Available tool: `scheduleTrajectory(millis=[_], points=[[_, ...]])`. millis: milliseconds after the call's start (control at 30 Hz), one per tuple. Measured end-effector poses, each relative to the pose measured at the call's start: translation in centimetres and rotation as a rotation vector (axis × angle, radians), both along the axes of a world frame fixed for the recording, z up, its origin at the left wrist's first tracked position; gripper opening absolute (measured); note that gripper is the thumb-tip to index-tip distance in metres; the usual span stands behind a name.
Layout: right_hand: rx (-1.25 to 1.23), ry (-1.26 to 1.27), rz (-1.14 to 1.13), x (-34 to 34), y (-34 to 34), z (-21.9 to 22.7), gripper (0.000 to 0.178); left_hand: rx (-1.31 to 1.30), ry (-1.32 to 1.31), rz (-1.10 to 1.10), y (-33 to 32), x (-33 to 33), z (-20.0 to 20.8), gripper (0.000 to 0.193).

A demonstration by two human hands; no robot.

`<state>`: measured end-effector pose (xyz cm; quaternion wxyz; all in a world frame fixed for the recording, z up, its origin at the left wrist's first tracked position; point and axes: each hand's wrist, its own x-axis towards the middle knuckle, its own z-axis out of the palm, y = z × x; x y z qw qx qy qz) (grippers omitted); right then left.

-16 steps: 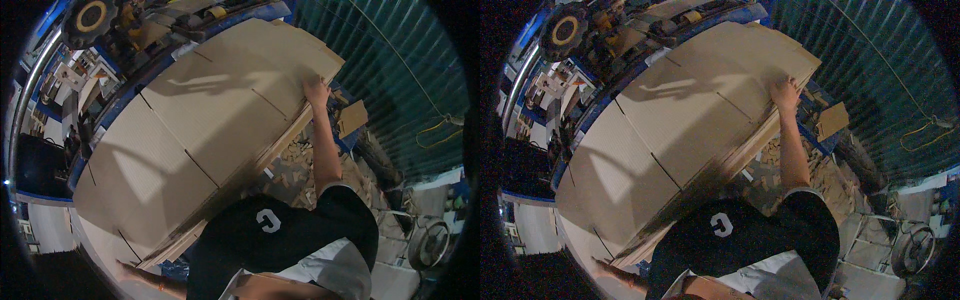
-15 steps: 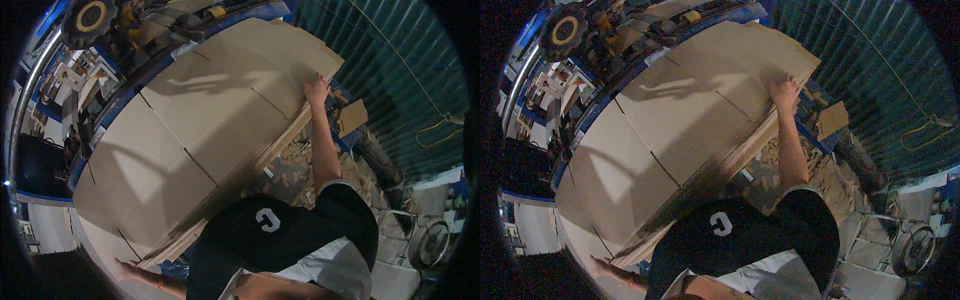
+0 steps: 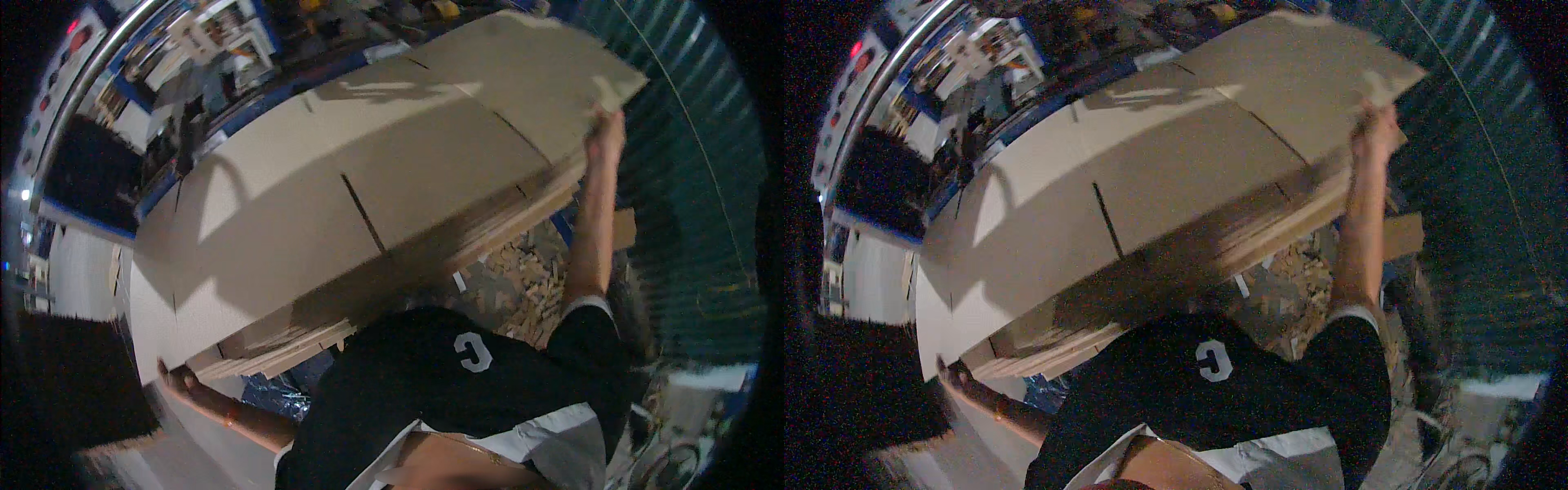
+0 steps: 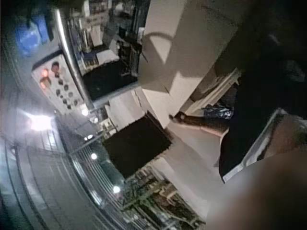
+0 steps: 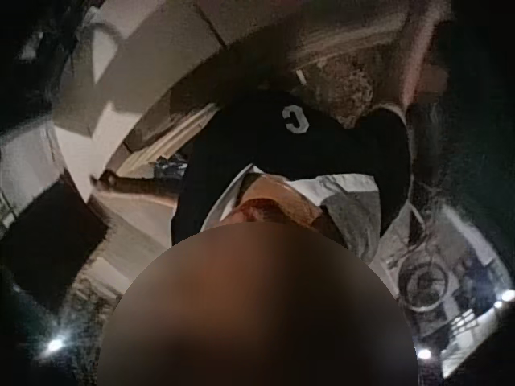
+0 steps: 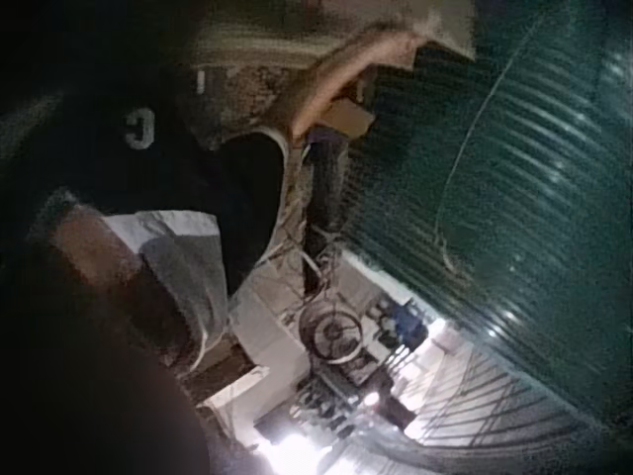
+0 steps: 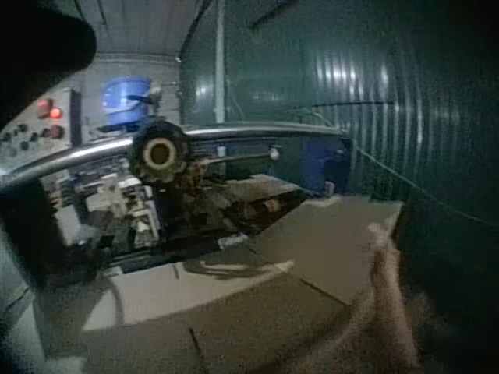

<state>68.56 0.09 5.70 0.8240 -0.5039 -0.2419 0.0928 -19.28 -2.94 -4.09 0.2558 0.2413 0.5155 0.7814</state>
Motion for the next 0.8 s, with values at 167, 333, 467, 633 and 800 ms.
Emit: scheduleTrajectory(millis=[167, 333, 467, 633, 800], points=[[-0.274, -0.601, -0.191, -11.6, -7.9, 2.0, 0.035, 0.003, 0.051, -0.077, -0.9, 6.6, 2.0, 0.035], [-0.331, -1.501, 0.659, -20.1, -8.9, -4.2, 0.027, -0.118, 0.885, -0.346, -3.1, 19.7, 3.7, 0.030], [-0.434, -1.719, 0.764, -20.5, -7.2, -5.9, 0.038, -0.124, 1.623, -0.676, -1.1, 24.0, 4.9, 0.046], [-0.407, -1.788, 0.801, -20.1, -5.2, -5.4, 0.041, -0.180, 1.776, -0.764, 0.4, 24.4, 5.8, 0.054], [-0.278, -1.873, 0.767, -20.1, 1.4, -6.5, 0.045, -0.152, 1.720, -0.688, 3.7, 24.3, 5.0, 0.059]])
